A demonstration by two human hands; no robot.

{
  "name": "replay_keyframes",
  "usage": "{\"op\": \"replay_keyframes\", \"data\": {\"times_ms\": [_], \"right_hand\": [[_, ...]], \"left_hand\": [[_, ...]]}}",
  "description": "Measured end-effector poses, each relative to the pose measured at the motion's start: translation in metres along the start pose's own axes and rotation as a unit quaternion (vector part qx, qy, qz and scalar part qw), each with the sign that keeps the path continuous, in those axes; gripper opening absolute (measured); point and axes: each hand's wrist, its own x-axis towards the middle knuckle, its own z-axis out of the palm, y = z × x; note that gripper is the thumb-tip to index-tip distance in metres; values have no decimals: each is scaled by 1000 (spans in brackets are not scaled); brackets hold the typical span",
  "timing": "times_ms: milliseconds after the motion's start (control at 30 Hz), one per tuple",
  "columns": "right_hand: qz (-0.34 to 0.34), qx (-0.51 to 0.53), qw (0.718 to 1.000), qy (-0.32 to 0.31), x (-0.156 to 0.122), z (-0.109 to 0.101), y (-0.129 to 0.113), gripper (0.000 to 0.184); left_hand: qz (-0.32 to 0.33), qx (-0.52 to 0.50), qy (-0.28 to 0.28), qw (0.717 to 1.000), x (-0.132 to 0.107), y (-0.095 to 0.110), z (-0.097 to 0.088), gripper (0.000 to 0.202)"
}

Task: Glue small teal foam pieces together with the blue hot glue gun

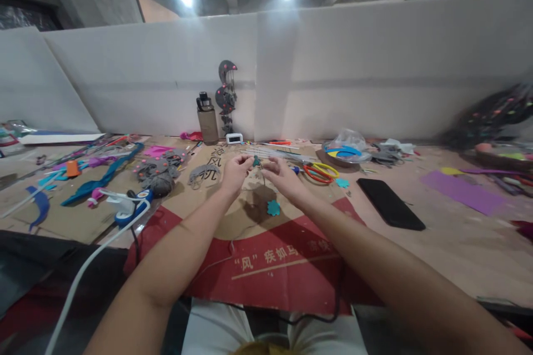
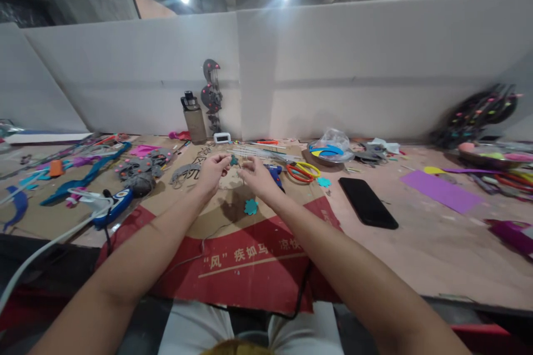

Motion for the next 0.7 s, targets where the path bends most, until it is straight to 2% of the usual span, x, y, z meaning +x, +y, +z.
{"op": "replay_keyframes", "data": {"times_ms": [67, 133, 233, 300, 333, 400, 467, 533, 600, 633, 700], "right_hand": [[21, 33, 999, -28, 2, 8, 1, 35], [1, 9, 999, -40, -2, 10, 1, 25], [-70, -83, 992, -68, -14, 4, 0, 29], [-138, -162, 971, -105, -21, -5, -1, 30], [-163, -194, 961, -109, -23, -10, 0, 31], [-173, -232, 956, -59, -24, -22, 3, 34], [-128, -248, 959, 51, -19, -35, 9, 36], [-68, -302, 943, 124, -13, -45, 18, 31], [22, -376, 917, 132, -6, -50, 27, 33], [57, -399, 908, 115, -3, -51, 31, 37], [78, -392, 914, 75, 4, -49, 39, 35]], "left_hand": [[2, -5, 0, 1000, -2, 2, 2, 19], [5, -9, 3, 1000, -4, 5, 2, 18], [5, -19, 4, 1000, -5, 7, 2, 18], [3, -28, 2, 1000, -4, 7, 1, 19], [-1, -35, 1, 999, -3, 7, 0, 19], [-13, -58, 1, 998, 0, 6, -1, 21], [-28, -90, 0, 996, 3, 7, -3, 23], [-35, -116, -5, 993, 6, 8, -5, 25], [-35, -129, -14, 991, 8, 9, -6, 26], [-38, -134, -21, 990, 9, 10, -7, 27], [-45, -142, -11, 989, 11, 10, -9, 27]]}}
